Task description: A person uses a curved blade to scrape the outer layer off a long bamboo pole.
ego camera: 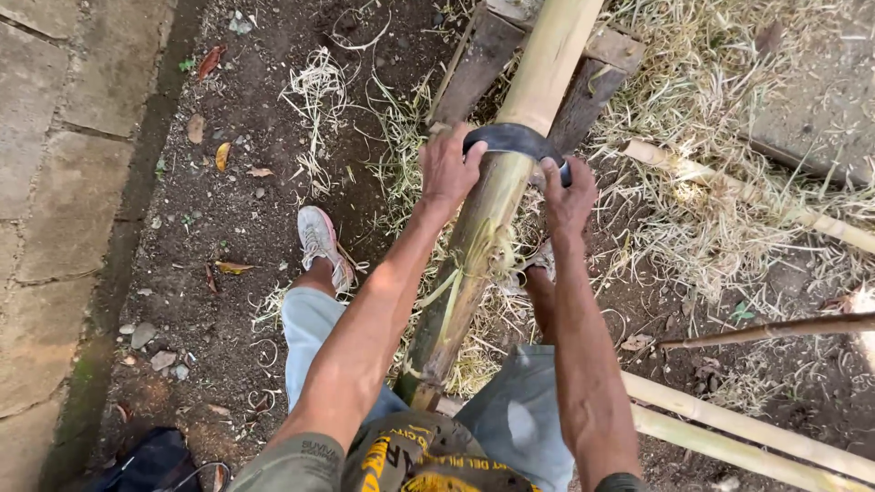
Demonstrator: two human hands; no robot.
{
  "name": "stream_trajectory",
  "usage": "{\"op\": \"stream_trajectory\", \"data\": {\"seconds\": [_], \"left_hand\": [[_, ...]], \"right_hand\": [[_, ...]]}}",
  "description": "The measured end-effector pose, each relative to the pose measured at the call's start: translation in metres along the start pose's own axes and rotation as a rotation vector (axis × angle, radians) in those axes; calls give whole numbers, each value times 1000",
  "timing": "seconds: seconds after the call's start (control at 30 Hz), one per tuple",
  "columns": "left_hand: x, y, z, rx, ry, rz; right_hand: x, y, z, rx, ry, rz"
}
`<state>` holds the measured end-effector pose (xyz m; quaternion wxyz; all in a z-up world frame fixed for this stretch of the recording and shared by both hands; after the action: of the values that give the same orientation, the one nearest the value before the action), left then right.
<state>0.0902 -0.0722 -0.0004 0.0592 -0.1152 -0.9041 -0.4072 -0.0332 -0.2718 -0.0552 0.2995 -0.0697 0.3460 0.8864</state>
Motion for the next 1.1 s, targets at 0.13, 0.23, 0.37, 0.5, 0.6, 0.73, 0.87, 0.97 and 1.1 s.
{"op": "stream_trajectory", "data": {"seconds": [0.13, 0.23, 0.37, 0.5, 0.6, 0.73, 0.87, 0.97, 1.1], "left_hand": [[38, 12, 21, -62, -137, -100], [81, 28, 22, -102, -170, -114], [85, 27, 21, -110, 26, -38], [35, -3, 21, -82, -43, -76], [3, -3, -1, -104, -32, -57], [1, 3, -8, -185, -161, -158], [41, 19, 2, -162, -238, -178], [84, 29, 21, -118, -174, -131], [97, 24, 43, -19, -16, -22]], "right_hand": [[51, -1, 23, -48, -48, -41], [74, 24, 61, -190, -114, -21], [66, 31, 47, -246, -364, 124], [17, 25, 31, -239, -324, 173], [4, 9, 5, -231, -178, 58], [14, -14, -3, -342, -149, -43], [57, -15, -1, -107, -149, -32], [82, 15, 39, -117, -228, 73], [80, 44, 67, -48, -323, 214]]}}
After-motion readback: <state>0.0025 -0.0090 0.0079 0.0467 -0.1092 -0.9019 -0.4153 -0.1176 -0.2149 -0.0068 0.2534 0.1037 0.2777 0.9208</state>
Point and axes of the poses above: each hand's wrist, its own x-axis away from the middle knuckle, its own y-axis out of the back of the hand, z = x × y, the point moved 3 cm from there along -x, towards the middle knuckle, and after that the axes turned 15 degrees about y, right-handed, at the moved point
